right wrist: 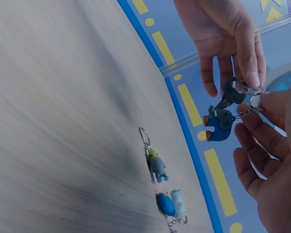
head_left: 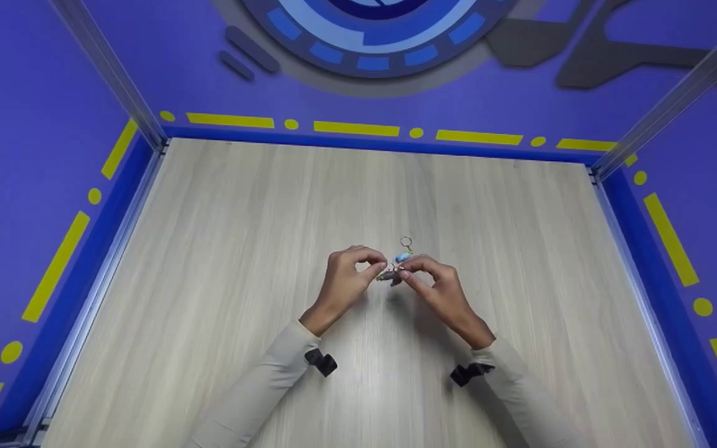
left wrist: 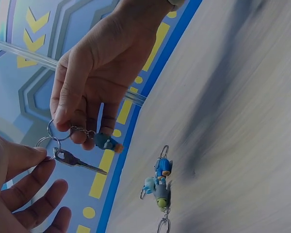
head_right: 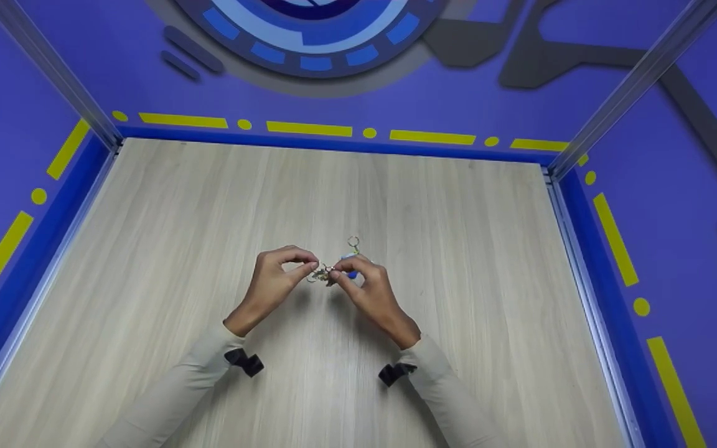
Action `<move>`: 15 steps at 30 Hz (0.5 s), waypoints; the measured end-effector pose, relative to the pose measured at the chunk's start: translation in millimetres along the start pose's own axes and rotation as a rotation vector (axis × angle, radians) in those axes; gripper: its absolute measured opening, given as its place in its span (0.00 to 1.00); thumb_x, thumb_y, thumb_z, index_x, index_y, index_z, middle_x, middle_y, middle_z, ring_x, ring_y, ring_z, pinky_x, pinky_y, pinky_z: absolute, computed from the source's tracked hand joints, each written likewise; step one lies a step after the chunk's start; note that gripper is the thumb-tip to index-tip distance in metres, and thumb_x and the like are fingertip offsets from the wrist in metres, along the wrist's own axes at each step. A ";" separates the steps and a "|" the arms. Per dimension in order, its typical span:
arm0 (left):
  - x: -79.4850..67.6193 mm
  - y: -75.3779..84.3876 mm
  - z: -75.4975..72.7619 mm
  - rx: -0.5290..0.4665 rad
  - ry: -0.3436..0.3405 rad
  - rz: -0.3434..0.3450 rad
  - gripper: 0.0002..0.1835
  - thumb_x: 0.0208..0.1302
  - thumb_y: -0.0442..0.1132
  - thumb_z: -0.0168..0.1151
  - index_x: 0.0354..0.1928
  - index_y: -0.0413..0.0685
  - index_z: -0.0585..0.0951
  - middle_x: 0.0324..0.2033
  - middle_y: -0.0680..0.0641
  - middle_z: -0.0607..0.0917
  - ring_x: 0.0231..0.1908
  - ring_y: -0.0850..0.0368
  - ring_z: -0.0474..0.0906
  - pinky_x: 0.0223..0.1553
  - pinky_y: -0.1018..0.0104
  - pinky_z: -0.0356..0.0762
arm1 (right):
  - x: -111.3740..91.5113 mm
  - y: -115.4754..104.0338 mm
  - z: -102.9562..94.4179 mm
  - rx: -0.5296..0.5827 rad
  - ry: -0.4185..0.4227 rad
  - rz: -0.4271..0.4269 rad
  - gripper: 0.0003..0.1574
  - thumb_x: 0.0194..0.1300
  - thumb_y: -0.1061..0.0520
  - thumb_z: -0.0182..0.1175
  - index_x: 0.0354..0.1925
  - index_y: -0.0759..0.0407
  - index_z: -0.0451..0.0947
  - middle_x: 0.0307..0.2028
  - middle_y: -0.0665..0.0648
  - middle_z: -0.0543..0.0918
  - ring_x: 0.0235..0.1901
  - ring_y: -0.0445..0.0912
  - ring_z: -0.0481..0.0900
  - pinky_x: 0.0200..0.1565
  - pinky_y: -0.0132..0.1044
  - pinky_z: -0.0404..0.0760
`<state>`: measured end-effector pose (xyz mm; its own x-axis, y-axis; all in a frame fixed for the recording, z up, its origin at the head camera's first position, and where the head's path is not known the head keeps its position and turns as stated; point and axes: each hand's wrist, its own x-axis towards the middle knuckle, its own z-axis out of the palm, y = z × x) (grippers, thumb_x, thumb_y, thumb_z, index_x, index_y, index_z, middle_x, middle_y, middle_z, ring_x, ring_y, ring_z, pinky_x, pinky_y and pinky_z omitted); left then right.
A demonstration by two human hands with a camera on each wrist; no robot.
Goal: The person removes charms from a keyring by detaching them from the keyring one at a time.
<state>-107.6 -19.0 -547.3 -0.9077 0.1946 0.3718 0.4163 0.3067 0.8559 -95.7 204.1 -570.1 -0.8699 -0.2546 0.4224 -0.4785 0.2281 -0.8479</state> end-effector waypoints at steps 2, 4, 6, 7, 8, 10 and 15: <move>-0.4 -0.4 0.6 -0.001 -0.006 -0.002 0.04 0.68 0.28 0.76 0.38 0.44 0.93 0.34 0.54 0.92 0.39 0.60 0.86 0.46 0.61 0.82 | 0.3 0.2 -0.8 -0.004 0.014 0.002 0.09 0.71 0.73 0.69 0.44 0.64 0.90 0.44 0.60 0.93 0.50 0.52 0.89 0.58 0.31 0.81; -0.8 -0.6 1.3 -0.006 -0.011 -0.001 0.04 0.69 0.28 0.75 0.38 0.44 0.93 0.35 0.53 0.92 0.39 0.60 0.86 0.46 0.62 0.82 | 1.1 -1.4 -0.6 -0.003 0.031 -0.004 0.09 0.71 0.74 0.68 0.44 0.65 0.90 0.44 0.61 0.92 0.48 0.49 0.89 0.57 0.30 0.82; -1.2 -0.9 2.1 -0.015 -0.019 0.003 0.04 0.69 0.28 0.75 0.39 0.44 0.93 0.36 0.52 0.92 0.39 0.60 0.86 0.45 0.62 0.82 | 2.4 -4.4 0.3 0.006 0.048 -0.012 0.08 0.70 0.76 0.68 0.43 0.68 0.89 0.43 0.64 0.92 0.45 0.48 0.90 0.54 0.29 0.82; -1.3 -1.0 2.4 -0.021 -0.022 0.004 0.04 0.69 0.28 0.75 0.39 0.44 0.93 0.36 0.52 0.92 0.40 0.60 0.86 0.46 0.62 0.82 | 3.1 -6.2 1.0 0.011 0.057 -0.014 0.08 0.70 0.77 0.67 0.43 0.70 0.89 0.42 0.65 0.92 0.44 0.48 0.90 0.54 0.28 0.83; -1.5 -1.2 2.7 -0.029 -0.024 0.003 0.04 0.70 0.29 0.75 0.39 0.45 0.93 0.36 0.51 0.92 0.40 0.60 0.86 0.46 0.60 0.83 | 3.7 -7.9 1.6 0.017 0.065 -0.017 0.07 0.70 0.77 0.67 0.42 0.72 0.89 0.42 0.66 0.91 0.43 0.48 0.90 0.53 0.28 0.83; -1.8 -1.5 3.1 -0.049 -0.028 -0.001 0.04 0.70 0.29 0.75 0.39 0.46 0.93 0.37 0.50 0.92 0.41 0.59 0.87 0.48 0.56 0.85 | 4.7 -10.6 2.5 0.022 0.079 -0.019 0.06 0.69 0.78 0.67 0.42 0.74 0.88 0.41 0.68 0.91 0.42 0.48 0.90 0.52 0.28 0.83; -2.1 -2.1 3.3 -0.083 -0.031 -0.016 0.04 0.70 0.30 0.75 0.39 0.46 0.93 0.37 0.49 0.93 0.41 0.59 0.87 0.49 0.49 0.86 | 4.7 -10.7 2.0 0.007 0.082 0.005 0.07 0.70 0.77 0.67 0.42 0.71 0.89 0.41 0.64 0.92 0.41 0.45 0.89 0.49 0.30 0.84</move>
<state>-106.4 -17.0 -551.1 -0.9115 0.2194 0.3480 0.3952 0.2318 0.8889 -94.4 198.6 -559.6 -0.8795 -0.1750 0.4425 -0.4732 0.2229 -0.8523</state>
